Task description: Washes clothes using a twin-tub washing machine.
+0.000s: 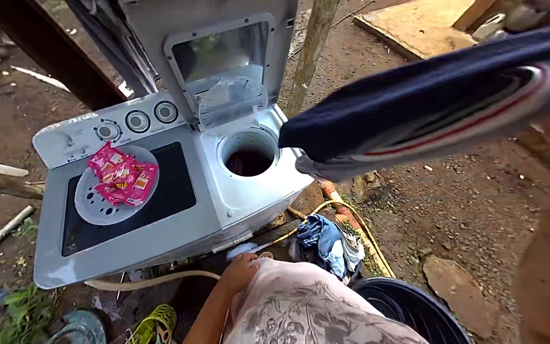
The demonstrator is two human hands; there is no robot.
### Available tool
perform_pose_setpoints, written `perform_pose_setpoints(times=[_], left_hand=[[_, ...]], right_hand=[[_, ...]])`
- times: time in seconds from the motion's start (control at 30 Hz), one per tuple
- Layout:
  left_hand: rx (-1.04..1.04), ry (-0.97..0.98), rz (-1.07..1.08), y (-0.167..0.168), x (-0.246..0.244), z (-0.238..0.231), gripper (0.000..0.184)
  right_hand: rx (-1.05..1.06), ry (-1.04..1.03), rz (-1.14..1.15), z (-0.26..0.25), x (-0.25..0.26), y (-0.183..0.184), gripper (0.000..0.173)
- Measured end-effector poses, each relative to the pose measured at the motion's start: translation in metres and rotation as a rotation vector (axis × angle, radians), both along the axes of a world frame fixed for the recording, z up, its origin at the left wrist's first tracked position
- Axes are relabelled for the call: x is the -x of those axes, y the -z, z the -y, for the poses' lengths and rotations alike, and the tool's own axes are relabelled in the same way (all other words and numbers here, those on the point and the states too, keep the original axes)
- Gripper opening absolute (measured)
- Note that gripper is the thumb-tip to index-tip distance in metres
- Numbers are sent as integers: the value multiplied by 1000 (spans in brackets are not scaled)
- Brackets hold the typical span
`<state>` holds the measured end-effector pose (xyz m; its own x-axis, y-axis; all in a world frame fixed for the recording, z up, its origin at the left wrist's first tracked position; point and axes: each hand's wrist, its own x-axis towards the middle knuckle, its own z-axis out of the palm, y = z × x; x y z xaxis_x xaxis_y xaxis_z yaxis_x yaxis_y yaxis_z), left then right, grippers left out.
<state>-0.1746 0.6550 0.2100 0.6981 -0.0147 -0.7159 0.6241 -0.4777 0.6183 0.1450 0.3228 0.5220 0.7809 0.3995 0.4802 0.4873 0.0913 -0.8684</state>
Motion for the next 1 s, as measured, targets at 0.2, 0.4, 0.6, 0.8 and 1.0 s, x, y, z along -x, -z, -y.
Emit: perform_pose_setpoints(times=[0.2, 0.4, 0.6, 0.8, 1.0], left_hand=[[6, -144, 10, -12, 9, -16, 44], [-21, -58, -115, -33, 4, -45, 48], [-2, 34, 113, -123, -42, -91, 46], [-534, 70, 804, -229, -138, -153, 34], [-1129, -314, 1306, -338, -283, -212, 61]], right_hand=[[440, 271, -57, -194, -24, 12, 23], [1168, -64, -87, -258, -19, 145, 34], [1299, -221, -184, -212, 13, 145, 44], [1216, -149, -219, -92, 41, 132, 39], [1127, 60, -233, 18, 82, 140, 38]])
